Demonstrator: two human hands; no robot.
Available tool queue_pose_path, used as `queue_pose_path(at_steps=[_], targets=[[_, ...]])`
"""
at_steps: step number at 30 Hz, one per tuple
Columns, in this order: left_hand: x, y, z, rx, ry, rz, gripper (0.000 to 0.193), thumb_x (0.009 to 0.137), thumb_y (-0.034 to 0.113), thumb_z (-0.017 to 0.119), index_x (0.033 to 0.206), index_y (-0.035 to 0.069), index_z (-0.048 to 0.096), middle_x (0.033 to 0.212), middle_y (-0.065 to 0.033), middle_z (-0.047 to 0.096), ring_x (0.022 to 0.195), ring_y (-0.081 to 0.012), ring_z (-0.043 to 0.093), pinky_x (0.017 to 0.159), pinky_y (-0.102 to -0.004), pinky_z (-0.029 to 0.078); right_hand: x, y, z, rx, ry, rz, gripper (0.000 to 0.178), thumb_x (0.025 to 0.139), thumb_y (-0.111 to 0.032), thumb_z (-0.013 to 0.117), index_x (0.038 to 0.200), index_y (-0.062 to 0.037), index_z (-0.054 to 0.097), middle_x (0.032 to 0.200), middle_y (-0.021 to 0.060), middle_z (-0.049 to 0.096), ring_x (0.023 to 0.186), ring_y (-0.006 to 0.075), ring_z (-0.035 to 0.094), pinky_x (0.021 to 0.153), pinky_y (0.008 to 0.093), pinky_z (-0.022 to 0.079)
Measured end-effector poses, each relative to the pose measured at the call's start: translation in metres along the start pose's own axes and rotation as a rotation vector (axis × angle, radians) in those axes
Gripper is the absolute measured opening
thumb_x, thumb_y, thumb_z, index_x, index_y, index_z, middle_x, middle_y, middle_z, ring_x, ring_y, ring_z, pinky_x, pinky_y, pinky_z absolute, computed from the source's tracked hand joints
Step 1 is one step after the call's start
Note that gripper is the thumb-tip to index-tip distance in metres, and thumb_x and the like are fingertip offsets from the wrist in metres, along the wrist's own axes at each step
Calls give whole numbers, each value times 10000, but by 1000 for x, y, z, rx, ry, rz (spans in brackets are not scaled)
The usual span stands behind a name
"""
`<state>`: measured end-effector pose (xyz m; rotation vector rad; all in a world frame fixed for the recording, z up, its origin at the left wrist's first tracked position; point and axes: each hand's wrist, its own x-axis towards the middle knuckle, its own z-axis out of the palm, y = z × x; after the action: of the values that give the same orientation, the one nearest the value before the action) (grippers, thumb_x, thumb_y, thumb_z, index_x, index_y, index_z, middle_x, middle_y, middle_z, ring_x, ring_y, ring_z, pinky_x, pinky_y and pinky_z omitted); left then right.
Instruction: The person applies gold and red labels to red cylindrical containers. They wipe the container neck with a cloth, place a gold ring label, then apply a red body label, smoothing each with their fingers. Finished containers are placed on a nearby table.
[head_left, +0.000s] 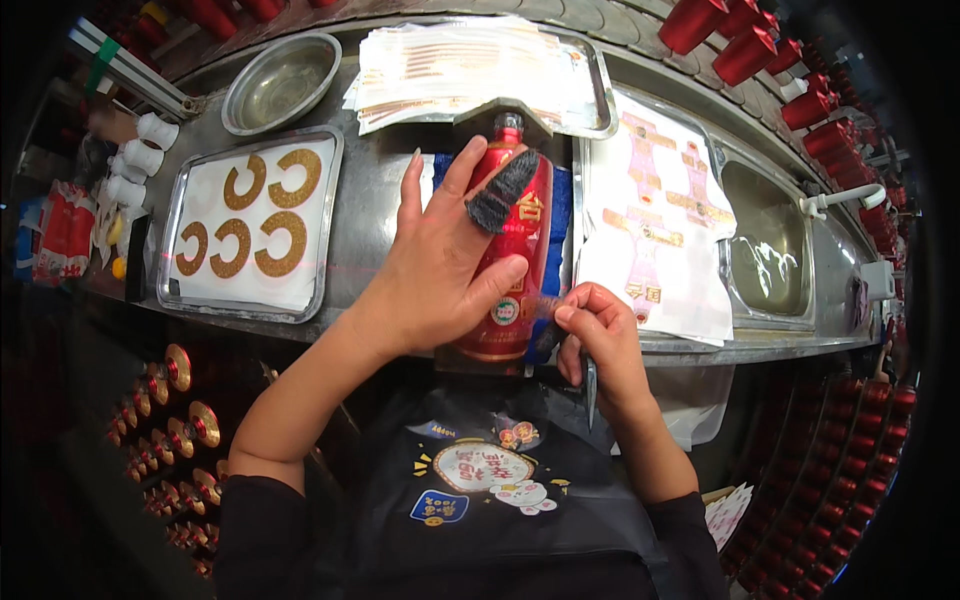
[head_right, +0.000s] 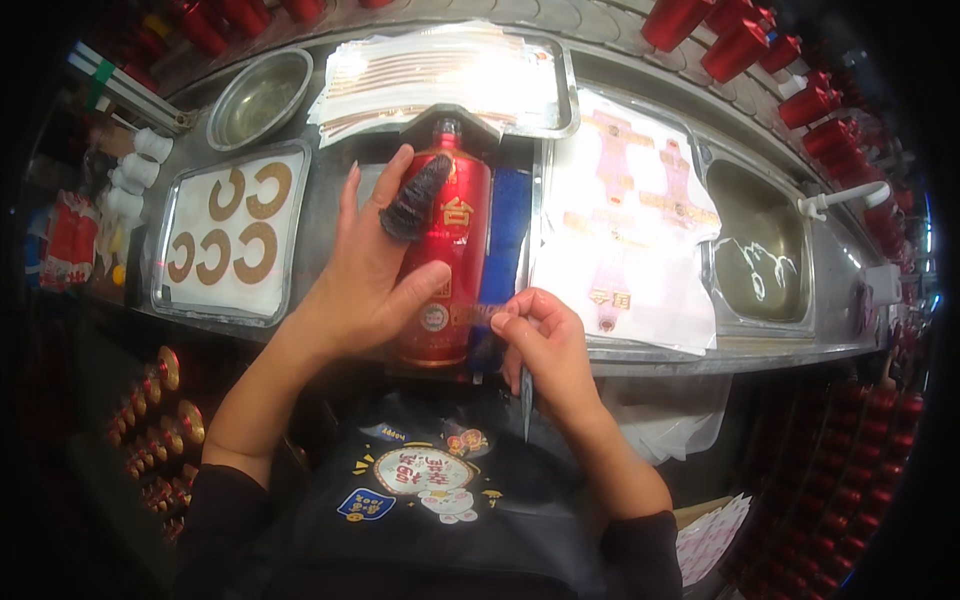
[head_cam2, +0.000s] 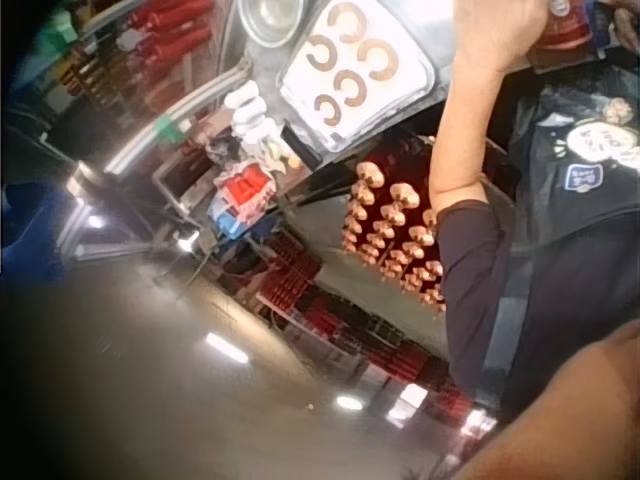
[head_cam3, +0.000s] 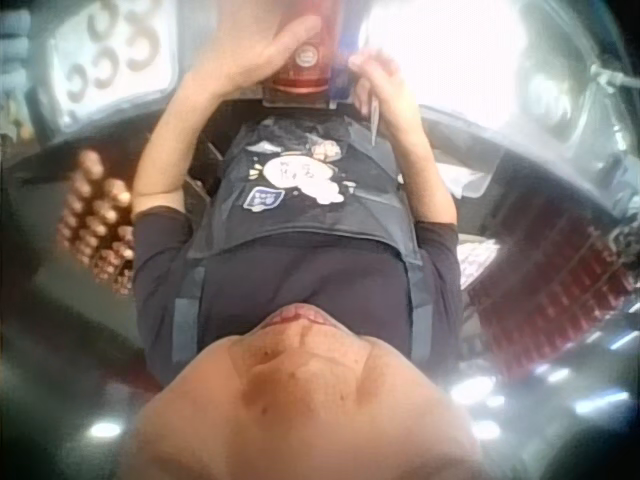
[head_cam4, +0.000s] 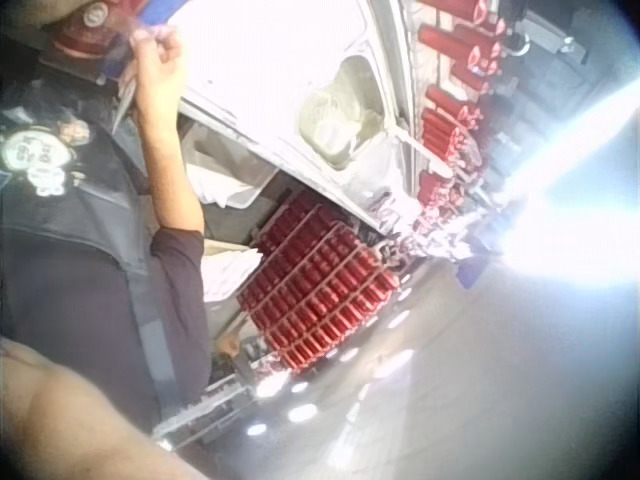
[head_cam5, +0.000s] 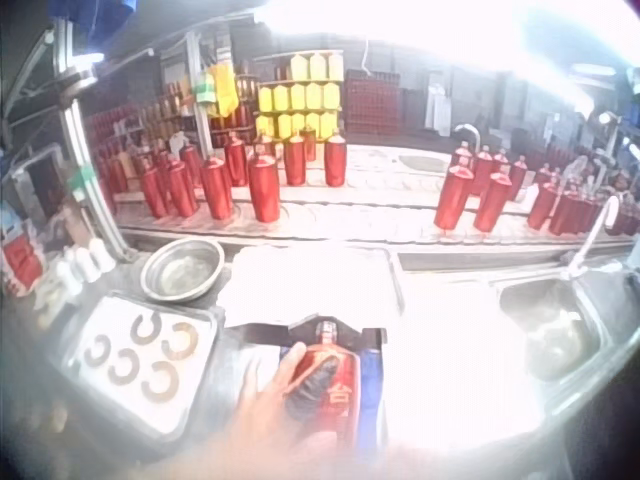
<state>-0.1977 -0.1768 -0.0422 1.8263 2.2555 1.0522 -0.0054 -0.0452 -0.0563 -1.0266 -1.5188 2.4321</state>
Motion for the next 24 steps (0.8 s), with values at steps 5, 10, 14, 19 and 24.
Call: queue_pose_path(at_steps=[5,10,14,19,24], targets=[[-20,-10,-9,-213,22,-97,728,970,328,604,1573,89,274,1653,-151,248,1549,-332,153,1193,-597,-13,0,0,-7,-86,68,-63,136,929,-76,663,1026,-22,584,748,25,593,458,65,495,419,198,383],[-55,-5,-3,-464,20,-133,785,1016,302,558,1611,84,95,1675,-175,170,1563,-301,110,1224,-500,-15,-3,-17,-6,-794,163,-515,684,857,-153,767,1483,-124,493,975,87,602,738,94,521,603,229,417],[-60,-8,20,-793,49,-230,804,1054,292,508,1613,74,-27,1695,-150,4,1561,-275,23,1238,-457,18,9,-24,3,-1079,-37,-619,745,849,-371,781,1519,-294,465,922,136,501,800,227,529,699,339,477],[-60,-19,24,-747,-49,-304,897,1043,413,517,1606,83,-99,1693,-117,-96,1553,-250,-31,1241,-398,64,18,-15,10,-1036,-78,-622,733,851,-462,750,1514,-361,455,978,170,463,838,322,561,787,400,507],[-61,-32,25,-723,-56,-334,931,1017,490,532,1614,90,-60,1695,-132,-61,1552,-278,13,1234,-420,93,15,-11,12,-1028,-53,-610,753,842,-433,763,1520,-364,444,985,183,473,836,336,580,782,401,514]])
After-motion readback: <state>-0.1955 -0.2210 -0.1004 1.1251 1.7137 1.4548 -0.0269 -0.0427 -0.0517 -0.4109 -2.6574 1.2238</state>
